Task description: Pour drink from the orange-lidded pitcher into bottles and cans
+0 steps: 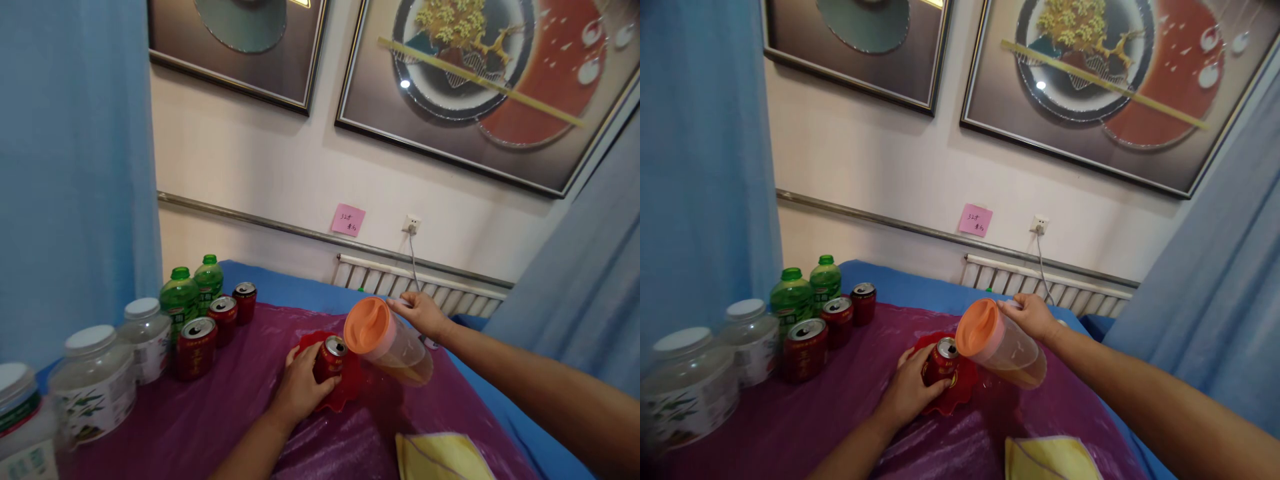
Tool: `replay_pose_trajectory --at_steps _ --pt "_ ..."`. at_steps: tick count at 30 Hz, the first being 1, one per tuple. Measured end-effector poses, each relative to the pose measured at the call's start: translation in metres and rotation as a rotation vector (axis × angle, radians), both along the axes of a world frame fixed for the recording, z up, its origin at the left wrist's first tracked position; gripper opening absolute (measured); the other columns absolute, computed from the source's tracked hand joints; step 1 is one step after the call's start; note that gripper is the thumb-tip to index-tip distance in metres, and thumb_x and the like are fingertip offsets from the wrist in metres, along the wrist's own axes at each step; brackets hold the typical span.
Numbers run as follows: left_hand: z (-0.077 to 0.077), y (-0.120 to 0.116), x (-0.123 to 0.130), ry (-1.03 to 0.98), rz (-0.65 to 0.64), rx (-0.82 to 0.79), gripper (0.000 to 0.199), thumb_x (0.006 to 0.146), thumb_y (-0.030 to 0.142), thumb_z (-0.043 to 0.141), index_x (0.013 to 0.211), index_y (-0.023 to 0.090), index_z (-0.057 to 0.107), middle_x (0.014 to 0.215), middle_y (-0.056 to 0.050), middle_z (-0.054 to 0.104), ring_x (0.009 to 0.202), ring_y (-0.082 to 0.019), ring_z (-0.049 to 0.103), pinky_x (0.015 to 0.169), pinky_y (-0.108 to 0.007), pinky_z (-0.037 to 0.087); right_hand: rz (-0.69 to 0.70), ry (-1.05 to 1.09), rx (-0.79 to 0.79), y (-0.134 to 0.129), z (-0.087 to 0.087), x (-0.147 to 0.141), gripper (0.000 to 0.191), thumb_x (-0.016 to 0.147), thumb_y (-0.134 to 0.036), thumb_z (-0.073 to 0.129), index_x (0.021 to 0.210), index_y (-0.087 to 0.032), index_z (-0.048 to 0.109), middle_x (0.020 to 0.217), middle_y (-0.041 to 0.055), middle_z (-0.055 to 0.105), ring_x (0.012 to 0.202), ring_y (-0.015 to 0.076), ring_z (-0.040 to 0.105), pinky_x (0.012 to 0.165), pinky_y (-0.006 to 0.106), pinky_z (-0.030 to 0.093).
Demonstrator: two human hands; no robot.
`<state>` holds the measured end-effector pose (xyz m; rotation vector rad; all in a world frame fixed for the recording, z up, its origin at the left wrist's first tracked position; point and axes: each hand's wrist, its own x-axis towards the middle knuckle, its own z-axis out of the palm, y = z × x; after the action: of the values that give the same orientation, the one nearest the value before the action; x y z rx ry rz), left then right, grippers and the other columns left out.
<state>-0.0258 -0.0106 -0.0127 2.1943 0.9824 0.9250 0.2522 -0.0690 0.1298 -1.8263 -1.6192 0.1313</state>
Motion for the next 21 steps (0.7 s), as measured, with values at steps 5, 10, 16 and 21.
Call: replay_pose_trajectory --at_steps 5,10,16,21 --pt "0.0009 -0.0002 0.0001 -0.013 -0.005 0.003 0.060 0.070 0.032 0.078 0.127 0.029 0.058 0.130 -0.006 0.070 0.125 -0.031 0.060 0.117 -0.055 0.022 0.001 -0.027 0.003 0.0008 -0.0009 0.0014 0.054 0.080 -0.063 0.054 0.056 -0.025 0.024 0.053 -0.0073 0.021 0.049 0.0086 0.023 0.045 0.025 0.017" --pt "0.0017 -0.0009 0.0003 -0.012 -0.005 -0.005 0.059 0.071 0.032 0.078 0.126 0.028 0.058 0.130 -0.007 0.070 0.126 -0.031 0.059 0.118 -0.055 0.022 -0.003 -0.037 -0.001 0.0013 -0.0020 0.0023 0.055 0.081 -0.063 0.054 0.056 -0.025 0.024 0.053 -0.0071 0.021 0.050 0.0088 0.023 0.046 0.025 0.017" --pt "0.0013 -0.0007 -0.0003 -0.012 0.002 0.003 0.061 0.070 0.032 0.078 0.128 0.028 0.058 0.130 -0.007 0.070 0.126 -0.031 0.059 0.117 -0.056 0.023 -0.005 -0.014 0.003 0.0006 -0.0009 0.0001 0.054 0.080 -0.064 0.054 0.056 -0.025 0.024 0.053 -0.0073 0.021 0.049 0.0085 0.023 0.045 0.025 0.017" --pt "0.0014 -0.0006 -0.0008 -0.015 -0.004 0.000 0.060 0.071 0.033 0.078 0.128 0.029 0.058 0.131 -0.007 0.070 0.125 -0.032 0.059 0.117 -0.056 0.024 -0.005 -0.029 0.007 0.0012 -0.0013 0.0011 0.055 0.080 -0.064 0.055 0.056 -0.025 0.024 0.053 -0.0072 0.021 0.050 0.0086 0.023 0.045 0.025 0.017"
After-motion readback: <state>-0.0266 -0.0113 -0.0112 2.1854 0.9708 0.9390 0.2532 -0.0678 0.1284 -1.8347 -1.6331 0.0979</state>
